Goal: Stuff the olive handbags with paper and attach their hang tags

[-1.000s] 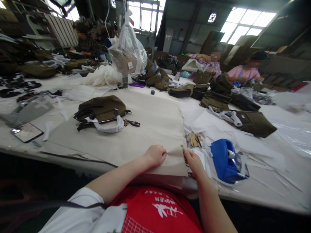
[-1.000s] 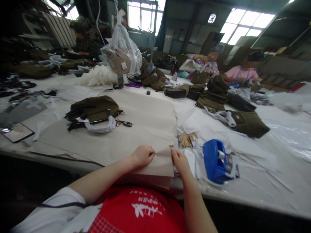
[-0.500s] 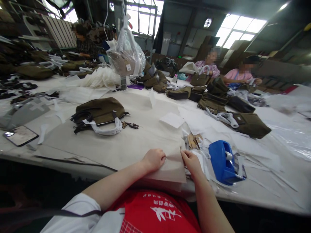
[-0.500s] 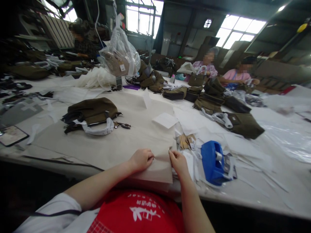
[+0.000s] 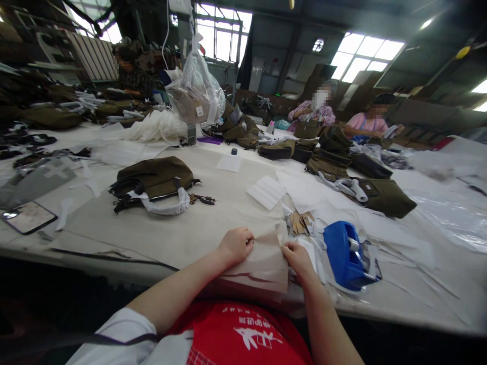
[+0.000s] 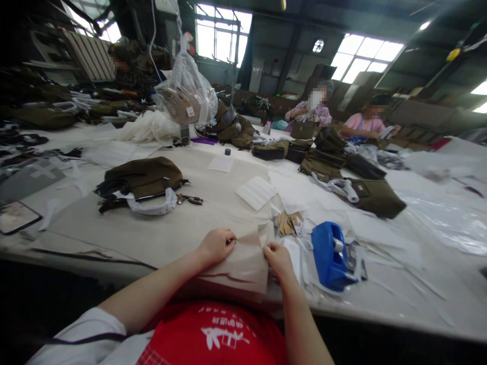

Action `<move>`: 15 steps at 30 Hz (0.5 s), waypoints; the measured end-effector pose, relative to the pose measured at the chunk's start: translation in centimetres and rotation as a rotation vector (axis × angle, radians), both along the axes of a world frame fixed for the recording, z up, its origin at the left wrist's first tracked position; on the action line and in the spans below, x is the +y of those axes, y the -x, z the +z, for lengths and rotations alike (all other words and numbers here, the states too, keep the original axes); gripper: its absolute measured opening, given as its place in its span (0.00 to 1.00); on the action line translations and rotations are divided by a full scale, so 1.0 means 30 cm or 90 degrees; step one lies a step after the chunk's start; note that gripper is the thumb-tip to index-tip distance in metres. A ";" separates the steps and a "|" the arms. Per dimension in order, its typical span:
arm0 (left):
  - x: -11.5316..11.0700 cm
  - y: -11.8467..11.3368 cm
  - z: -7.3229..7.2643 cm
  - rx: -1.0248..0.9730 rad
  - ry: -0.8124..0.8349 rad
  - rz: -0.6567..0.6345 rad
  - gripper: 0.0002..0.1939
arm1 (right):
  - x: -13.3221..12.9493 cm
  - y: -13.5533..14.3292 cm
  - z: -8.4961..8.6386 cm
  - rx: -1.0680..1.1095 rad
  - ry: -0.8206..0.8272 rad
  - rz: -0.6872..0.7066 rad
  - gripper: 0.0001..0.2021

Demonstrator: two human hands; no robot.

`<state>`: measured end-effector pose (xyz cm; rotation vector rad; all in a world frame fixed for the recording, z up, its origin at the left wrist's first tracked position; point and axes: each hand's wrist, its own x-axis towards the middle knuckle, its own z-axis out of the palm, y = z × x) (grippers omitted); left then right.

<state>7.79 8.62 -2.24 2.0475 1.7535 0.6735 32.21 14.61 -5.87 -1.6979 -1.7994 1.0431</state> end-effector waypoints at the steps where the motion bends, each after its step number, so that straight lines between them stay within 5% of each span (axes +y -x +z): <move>1: 0.018 0.027 0.009 -0.008 -0.003 0.041 0.10 | -0.001 -0.007 -0.010 -0.017 -0.001 0.005 0.12; 7: 0.118 0.313 0.045 -0.030 0.030 0.352 0.15 | -0.021 -0.028 -0.009 -0.111 -0.002 0.072 0.11; 11: 0.073 0.492 0.004 -0.030 0.091 0.490 0.15 | 0.050 -0.019 0.100 -0.157 -0.093 0.056 0.11; 13: 0.027 0.527 -0.034 -0.029 0.113 0.511 0.13 | 0.116 0.032 0.166 -0.115 -0.142 0.044 0.16; 15: -0.017 0.519 -0.069 -0.026 0.122 0.502 0.09 | 0.175 0.135 0.212 -0.009 -0.085 0.093 0.22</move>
